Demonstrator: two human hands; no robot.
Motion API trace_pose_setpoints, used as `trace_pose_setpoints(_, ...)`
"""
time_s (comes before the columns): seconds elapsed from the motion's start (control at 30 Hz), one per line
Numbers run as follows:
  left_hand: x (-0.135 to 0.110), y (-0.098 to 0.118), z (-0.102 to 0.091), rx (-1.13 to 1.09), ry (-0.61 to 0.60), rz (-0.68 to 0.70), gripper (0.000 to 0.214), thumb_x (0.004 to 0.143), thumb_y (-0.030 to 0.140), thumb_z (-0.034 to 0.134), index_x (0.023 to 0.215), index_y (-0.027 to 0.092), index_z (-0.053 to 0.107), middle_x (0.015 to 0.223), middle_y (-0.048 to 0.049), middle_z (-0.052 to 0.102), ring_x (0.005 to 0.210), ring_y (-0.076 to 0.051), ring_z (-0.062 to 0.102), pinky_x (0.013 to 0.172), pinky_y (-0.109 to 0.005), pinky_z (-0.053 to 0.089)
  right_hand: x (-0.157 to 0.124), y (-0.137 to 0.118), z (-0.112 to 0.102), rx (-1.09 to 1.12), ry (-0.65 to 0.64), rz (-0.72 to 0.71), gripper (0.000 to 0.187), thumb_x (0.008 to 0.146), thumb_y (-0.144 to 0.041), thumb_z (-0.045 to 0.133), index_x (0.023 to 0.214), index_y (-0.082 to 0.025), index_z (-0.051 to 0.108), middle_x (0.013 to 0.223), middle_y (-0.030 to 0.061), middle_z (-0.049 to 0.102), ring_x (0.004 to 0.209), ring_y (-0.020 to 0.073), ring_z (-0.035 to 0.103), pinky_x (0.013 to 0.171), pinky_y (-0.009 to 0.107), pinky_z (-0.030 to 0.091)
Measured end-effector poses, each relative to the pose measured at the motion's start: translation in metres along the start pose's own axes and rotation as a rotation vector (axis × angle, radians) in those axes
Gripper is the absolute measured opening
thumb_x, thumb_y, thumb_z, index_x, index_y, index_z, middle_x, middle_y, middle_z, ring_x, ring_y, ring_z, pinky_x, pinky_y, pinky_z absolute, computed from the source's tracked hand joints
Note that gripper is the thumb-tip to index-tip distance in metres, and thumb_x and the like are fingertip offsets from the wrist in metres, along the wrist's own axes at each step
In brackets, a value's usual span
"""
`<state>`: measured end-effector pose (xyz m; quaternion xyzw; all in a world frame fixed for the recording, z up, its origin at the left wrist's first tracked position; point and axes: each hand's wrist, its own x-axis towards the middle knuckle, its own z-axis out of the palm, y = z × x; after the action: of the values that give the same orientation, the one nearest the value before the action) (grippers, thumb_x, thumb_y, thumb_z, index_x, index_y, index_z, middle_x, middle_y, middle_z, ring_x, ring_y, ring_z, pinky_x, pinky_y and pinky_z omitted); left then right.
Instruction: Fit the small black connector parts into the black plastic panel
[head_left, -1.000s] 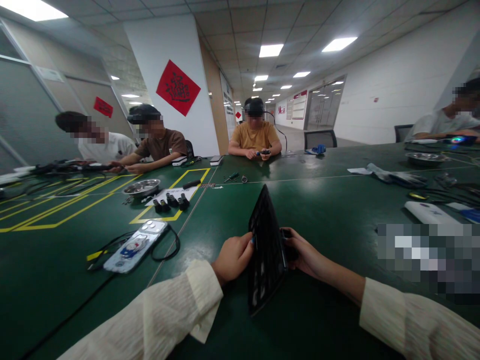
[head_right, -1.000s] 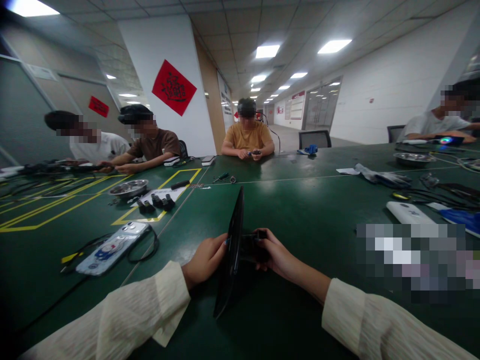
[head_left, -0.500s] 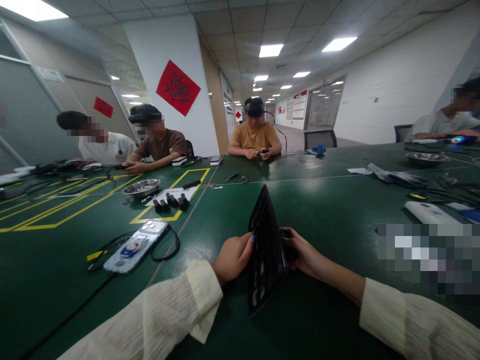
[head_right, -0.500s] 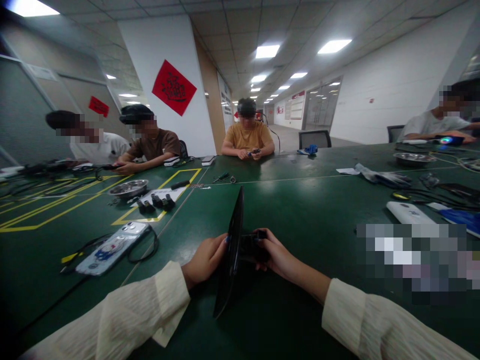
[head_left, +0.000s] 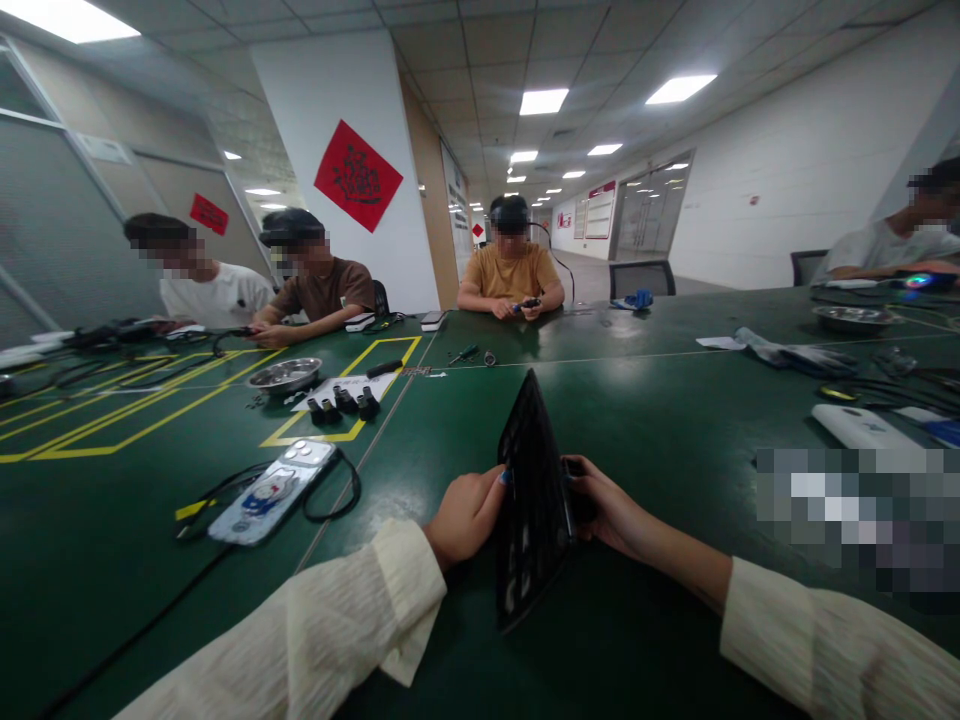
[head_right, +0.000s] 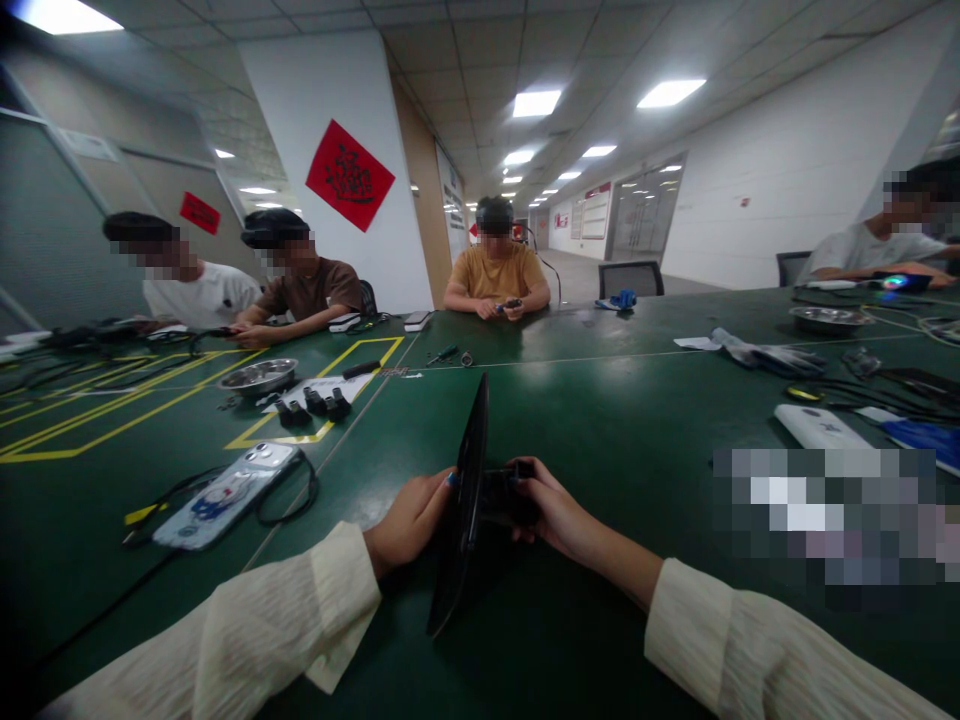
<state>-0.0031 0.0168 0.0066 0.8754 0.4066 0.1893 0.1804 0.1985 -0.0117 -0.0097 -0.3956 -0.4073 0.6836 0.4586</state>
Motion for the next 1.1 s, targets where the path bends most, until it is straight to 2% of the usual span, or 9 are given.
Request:
trace_pose_setpoints(0.23,0.0010,-0.0016,0.0014,0.026,-0.006,0.012,0.035,0.090,0.033,0.019,0.083,0.017,0.049,0.065,-0.0022,0.055,0.061,-0.015,0.054,0.058,-0.024,0.037,0.0014,0.0011,-0.0013,-0.005,0.003,0.004,0.033,0.068,-0.028,0.048,0.100,-0.023,0.039,0.065,-0.0044,0.049,0.042,0.0090,0.049,0.032,0.017,0.028)
trace_pose_setpoints(0.53,0.0006,-0.0023,0.0017,0.052,-0.009,0.007,0.032,0.088,0.032,0.020,0.078,0.017,0.047,0.065,-0.0025,0.055,0.061,-0.015,0.054,0.059,-0.024,0.037,0.0041,0.0045,-0.0042,-0.011,0.011,0.004,0.032,0.069,-0.025,0.047,0.100,-0.024,0.039,0.066,-0.0041,0.049,0.041,0.0086,0.050,0.031,0.017,0.029)
trace_pose_setpoints(0.77,0.0014,-0.0012,0.0013,-0.006,-0.004,-0.018,0.041,0.091,0.036,0.013,0.080,0.017,0.049,0.063,-0.0016,0.053,0.058,-0.014,0.052,0.057,-0.024,0.038,0.0034,0.0038,-0.0034,-0.004,-0.006,-0.005,0.031,0.071,-0.027,0.047,0.100,-0.024,0.039,0.066,-0.0044,0.049,0.041,0.0081,0.049,0.031,0.016,0.029)
trace_pose_setpoints(1.1,0.0005,-0.0018,0.0013,0.043,0.011,0.017,0.035,0.089,0.034,0.019,0.078,0.017,0.047,0.066,-0.0032,0.055,0.062,-0.016,0.055,0.058,-0.024,0.037,0.0070,0.0075,-0.0059,0.000,-0.030,-0.015,0.031,0.071,-0.025,0.045,0.101,-0.024,0.037,0.065,-0.0044,0.051,0.039,0.0091,0.051,0.030,0.017,0.029)
